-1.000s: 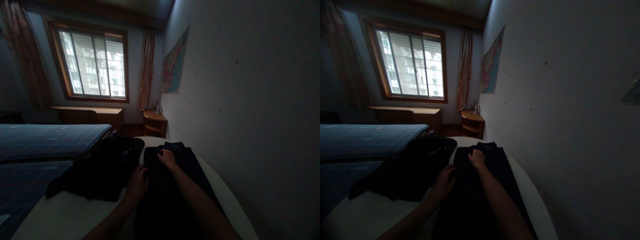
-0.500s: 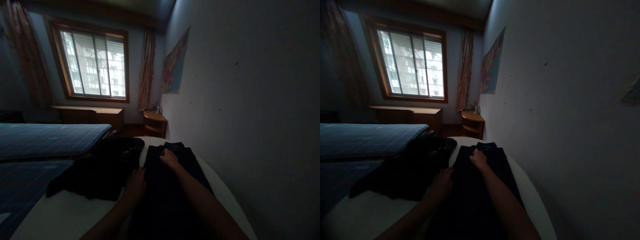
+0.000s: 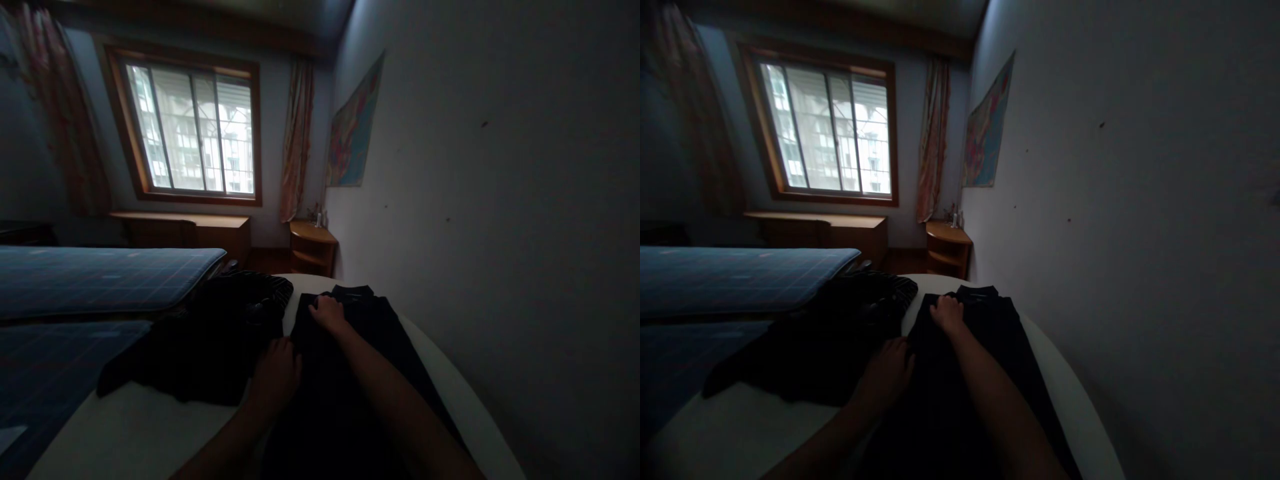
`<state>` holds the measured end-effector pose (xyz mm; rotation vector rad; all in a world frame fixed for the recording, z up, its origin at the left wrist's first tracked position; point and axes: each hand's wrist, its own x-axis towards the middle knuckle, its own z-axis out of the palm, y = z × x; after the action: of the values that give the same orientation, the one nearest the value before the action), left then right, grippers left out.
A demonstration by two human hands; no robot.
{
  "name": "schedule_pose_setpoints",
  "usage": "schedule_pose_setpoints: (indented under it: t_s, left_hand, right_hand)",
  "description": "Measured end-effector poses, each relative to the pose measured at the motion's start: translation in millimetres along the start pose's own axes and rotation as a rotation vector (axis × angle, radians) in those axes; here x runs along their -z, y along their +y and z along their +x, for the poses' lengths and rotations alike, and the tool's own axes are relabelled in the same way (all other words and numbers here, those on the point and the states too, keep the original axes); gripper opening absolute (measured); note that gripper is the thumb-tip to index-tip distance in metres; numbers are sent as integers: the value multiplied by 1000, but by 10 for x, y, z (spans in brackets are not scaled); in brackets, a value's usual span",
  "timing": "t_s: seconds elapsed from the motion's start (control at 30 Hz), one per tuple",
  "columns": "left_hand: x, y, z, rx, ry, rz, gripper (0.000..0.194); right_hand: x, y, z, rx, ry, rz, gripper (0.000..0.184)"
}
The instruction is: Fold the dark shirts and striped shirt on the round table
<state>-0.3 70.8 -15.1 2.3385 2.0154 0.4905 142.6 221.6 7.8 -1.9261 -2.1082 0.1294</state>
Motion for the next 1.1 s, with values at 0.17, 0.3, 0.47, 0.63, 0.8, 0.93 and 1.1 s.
schedule_pose_setpoints:
  t_s: [0.17,0.3,0.47,0.63,0.8,0.93,1.1]
  left_hand:
    - [-20,-2,10,-22,28,-23,34]
    - [2,14,0,-27,27,-62,37]
    - [-38,32,-1,17,9,-56,35]
    - [-36,55,7,56,7,-11,36]
    - [-7,13,34,106,-10,-29,27]
    - [-12,-108,74,119,-57,-106,27]
    - [-19,-218,128,103,-93,-133,32]
  right_hand:
    - [-116,-206,215,-33,4,41,45]
    - [-230,-255,362,-98,-9,70,43]
    - [-320,-198,457,-177,34,109,37]
    - [-360,-141,488,-156,46,170,32]
    - [-331,-125,510,-96,15,282,35]
    - [-310,-113,514,-81,-22,321,35]
    - [-314,-85,481,-27,-40,330,31]
